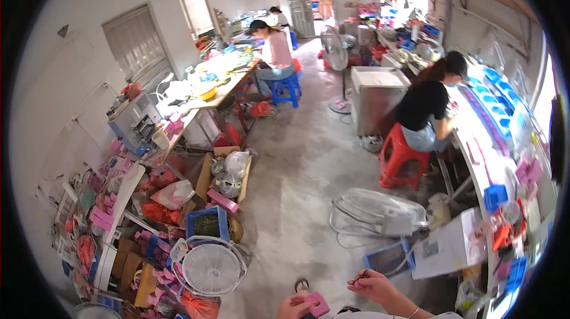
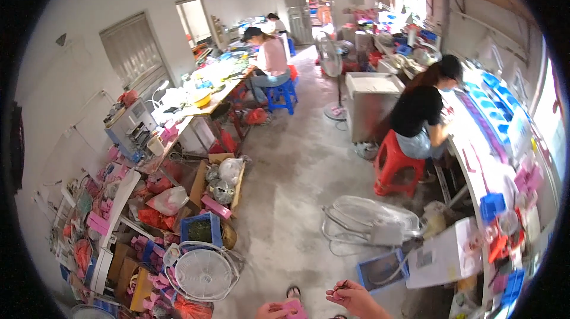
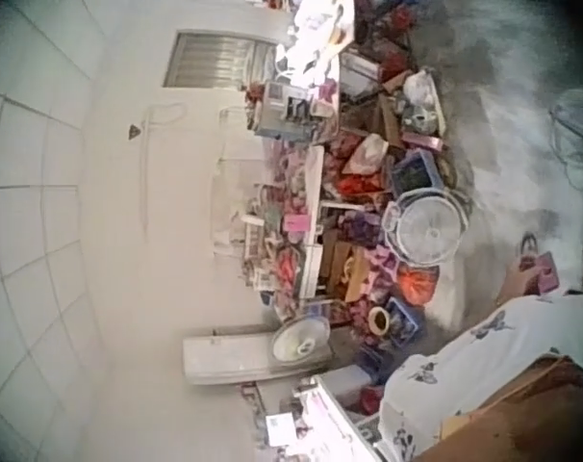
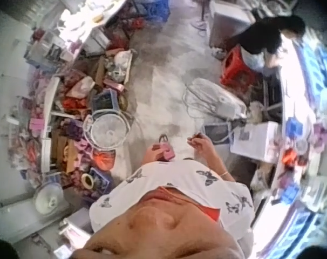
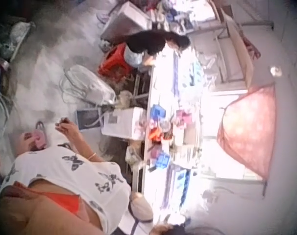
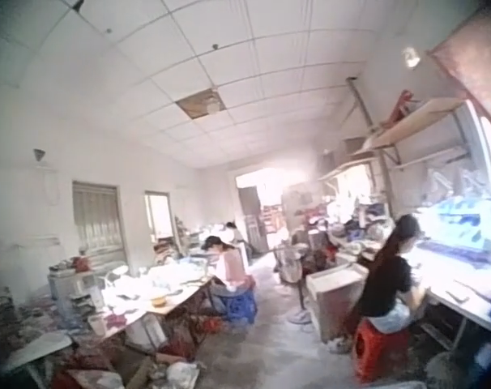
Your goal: The recorder is assembling small herbal or decorative charms by placing dried materials and metal rings into pink silicone molds.
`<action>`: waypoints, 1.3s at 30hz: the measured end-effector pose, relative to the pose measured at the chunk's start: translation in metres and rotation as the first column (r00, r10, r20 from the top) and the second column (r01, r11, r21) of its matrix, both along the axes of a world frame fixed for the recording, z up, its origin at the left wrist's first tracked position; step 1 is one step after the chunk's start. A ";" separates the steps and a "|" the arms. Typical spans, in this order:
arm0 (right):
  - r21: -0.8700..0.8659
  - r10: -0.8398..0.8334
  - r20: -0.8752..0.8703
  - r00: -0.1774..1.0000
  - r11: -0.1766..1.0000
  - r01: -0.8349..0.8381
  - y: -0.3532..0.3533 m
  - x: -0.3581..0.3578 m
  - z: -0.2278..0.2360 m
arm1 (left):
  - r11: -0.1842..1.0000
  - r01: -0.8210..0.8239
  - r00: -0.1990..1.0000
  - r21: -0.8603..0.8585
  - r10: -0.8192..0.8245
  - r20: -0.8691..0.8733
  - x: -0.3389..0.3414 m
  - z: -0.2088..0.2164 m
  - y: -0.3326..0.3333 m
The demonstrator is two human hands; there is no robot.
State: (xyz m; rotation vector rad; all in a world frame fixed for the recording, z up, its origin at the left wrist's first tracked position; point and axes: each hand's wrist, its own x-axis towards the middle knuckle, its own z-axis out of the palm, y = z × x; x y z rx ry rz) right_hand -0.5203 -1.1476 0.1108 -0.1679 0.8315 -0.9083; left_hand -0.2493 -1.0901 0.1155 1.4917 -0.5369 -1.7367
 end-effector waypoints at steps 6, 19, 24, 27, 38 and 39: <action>0.072 0.052 0.228 0.972 0.995 -0.071 -0.173 0.095 -0.038 | 1.000 -0.009 1.000 0.010 0.009 0.001 0.115 -0.090 -0.125; 0.153 -0.167 0.221 0.961 0.979 0.135 -0.480 0.128 -0.050 | 0.937 0.262 0.965 -0.232 -0.253 0.067 0.133 -0.010 -0.554; 0.118 -0.303 0.252 0.919 0.952 0.282 -0.631 0.127 -0.038 | 0.949 0.229 0.973 -0.216 -0.218 0.072 0.129 0.000 -0.703; 0.089 -0.253 -0.038 0.967 0.963 0.256 -0.739 0.146 0.010 | 0.952 0.168 0.985 -0.257 -0.155 0.072 0.145 0.026 -0.788; 0.064 -0.205 0.045 0.978 0.977 0.202 -1.090 0.182 0.010 | 0.956 -0.281 0.927 0.077 0.292 -0.235 0.212 -0.022 -1.110; 0.074 -0.211 0.051 0.976 0.976 0.207 -1.116 0.183 0.016 | 0.956 -0.291 0.931 0.029 0.290 -0.222 0.209 -0.020 -1.147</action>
